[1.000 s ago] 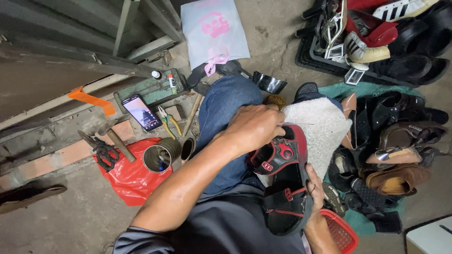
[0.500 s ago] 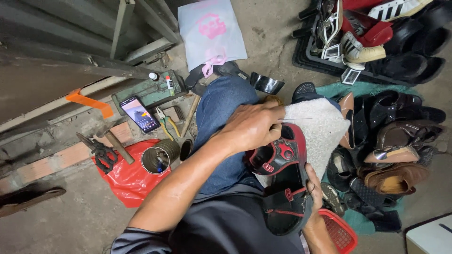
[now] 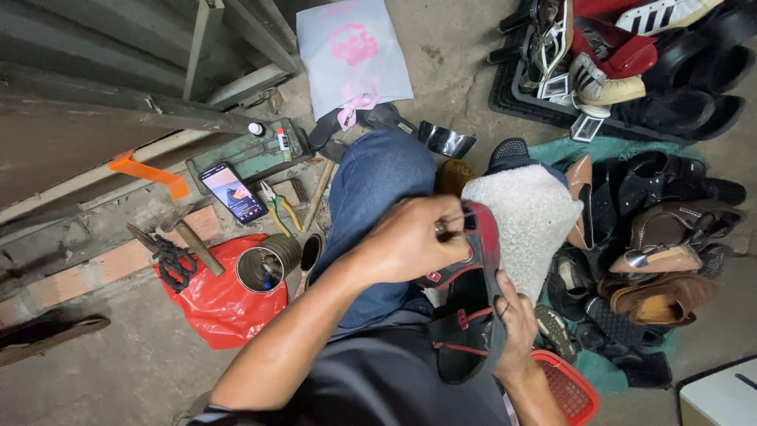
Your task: Repairing a sandal by hand-stitching the sole using a cobbler awl and thread, then finishing the thread with a lighter.
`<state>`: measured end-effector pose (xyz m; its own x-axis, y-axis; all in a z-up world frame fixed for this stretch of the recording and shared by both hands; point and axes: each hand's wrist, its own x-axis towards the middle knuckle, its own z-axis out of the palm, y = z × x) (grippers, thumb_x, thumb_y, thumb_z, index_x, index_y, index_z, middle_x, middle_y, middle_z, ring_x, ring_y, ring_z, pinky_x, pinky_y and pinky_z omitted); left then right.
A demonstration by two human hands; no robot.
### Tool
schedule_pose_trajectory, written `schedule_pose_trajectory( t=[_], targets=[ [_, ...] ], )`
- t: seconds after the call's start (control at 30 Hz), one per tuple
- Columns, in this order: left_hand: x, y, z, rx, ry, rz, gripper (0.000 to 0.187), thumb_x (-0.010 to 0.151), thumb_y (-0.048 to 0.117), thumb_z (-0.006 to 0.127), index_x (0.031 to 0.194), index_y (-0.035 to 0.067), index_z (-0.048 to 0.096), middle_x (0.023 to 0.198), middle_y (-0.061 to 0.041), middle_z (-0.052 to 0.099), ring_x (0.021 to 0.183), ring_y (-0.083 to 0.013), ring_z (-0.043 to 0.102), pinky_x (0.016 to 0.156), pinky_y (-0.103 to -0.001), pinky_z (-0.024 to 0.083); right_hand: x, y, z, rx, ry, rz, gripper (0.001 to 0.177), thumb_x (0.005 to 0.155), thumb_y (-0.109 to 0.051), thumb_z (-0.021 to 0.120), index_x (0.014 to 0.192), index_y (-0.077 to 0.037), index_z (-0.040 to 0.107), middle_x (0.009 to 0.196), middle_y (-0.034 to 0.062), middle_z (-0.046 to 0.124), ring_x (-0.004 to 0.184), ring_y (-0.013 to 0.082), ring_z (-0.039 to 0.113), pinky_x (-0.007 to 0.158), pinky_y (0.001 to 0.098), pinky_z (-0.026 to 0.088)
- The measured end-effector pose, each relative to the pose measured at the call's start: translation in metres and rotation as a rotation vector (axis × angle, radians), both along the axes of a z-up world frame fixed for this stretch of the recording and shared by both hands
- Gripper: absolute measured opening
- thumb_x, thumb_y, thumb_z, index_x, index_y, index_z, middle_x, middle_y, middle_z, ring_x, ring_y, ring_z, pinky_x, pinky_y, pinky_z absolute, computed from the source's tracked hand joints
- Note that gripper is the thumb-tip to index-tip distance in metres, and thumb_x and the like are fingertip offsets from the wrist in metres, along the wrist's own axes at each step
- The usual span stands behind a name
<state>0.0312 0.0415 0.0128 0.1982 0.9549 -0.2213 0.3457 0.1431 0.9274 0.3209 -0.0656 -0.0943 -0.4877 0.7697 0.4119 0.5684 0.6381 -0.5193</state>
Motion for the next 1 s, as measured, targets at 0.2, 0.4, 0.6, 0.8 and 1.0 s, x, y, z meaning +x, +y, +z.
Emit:
schedule_pose_trajectory(
  t=[0.2, 0.4, 0.6, 0.8, 1.0],
  targets=[
    [-0.031, -0.019, -0.007, 0.062, -0.276, -0.066, 0.017, 0.082, 0.002, 0.059, 0.075, 0.01, 0.046, 0.079, 0.0, 0.047, 0.084, -0.0151, 0.046, 0.076, -0.03, 0.042, -0.02, 0.009, 0.03, 0.07, -0.08, 0.087, 0.055, 0.111, -0.024, 0.046, 0.16, -0.006, 0.028, 0.156, 0.0344, 0.045, 0.14, 0.0427, 0.057, 0.085, 0.0425, 0.047],
    [-0.045, -0.022, -0.017, -0.405, -0.763, 0.083, 0.008, 0.09, -0.001, 0.054, 0.084, 0.003, 0.056, 0.108, -0.012, 0.062, 0.059, -0.0114, 0.047, 0.051, -0.025, 0.035, -0.009, 0.003, 0.02, -0.009, -0.095, 0.063, 0.054, 0.111, -0.023, 0.051, 0.16, -0.012, 0.03, 0.159, 0.0311, 0.044, 0.137, 0.0379, 0.06, 0.083, 0.0403, 0.046],
    [-0.043, -0.012, -0.002, -0.305, -0.647, 0.135, 0.012, 0.089, -0.001, 0.059, 0.081, 0.009, 0.057, 0.112, -0.012, 0.067, 0.059, -0.0082, 0.053, 0.058, -0.024, 0.047, 0.018, -0.013, -0.015, -0.076, 0.069, 0.032, 0.054, 0.11, -0.02, 0.051, 0.16, -0.016, 0.032, 0.155, 0.034, 0.046, 0.136, 0.0486, 0.058, 0.091, 0.0488, 0.049],
    [-0.055, -0.015, 0.005, -0.422, -0.475, 0.15, 0.017, 0.084, -0.005, 0.06, 0.08, 0.01, 0.055, 0.06, -0.004, 0.06, 0.049, -0.0091, 0.048, 0.04, -0.023, 0.039, -0.006, -0.003, 0.023, -0.099, -0.105, 0.049, 0.072, 0.108, -0.023, 0.06, 0.167, -0.019, 0.019, 0.164, 0.0267, 0.038, 0.15, 0.0344, 0.05, 0.09, 0.037, 0.046],
    [-0.08, -0.032, 0.03, -0.114, 0.212, -0.028, 0.021, 0.094, 0.028, 0.068, 0.108, 0.014, 0.076, 0.111, 0.004, 0.083, 0.094, -0.0131, 0.082, 0.081, -0.033, 0.059, -0.011, 0.0, 0.069, -0.278, -0.355, 0.068, 0.075, 0.096, -0.006, 0.064, 0.157, -0.016, 0.021, 0.166, 0.0288, 0.032, 0.112, 0.0473, 0.061, 0.08, 0.0503, 0.055]
  ],
)
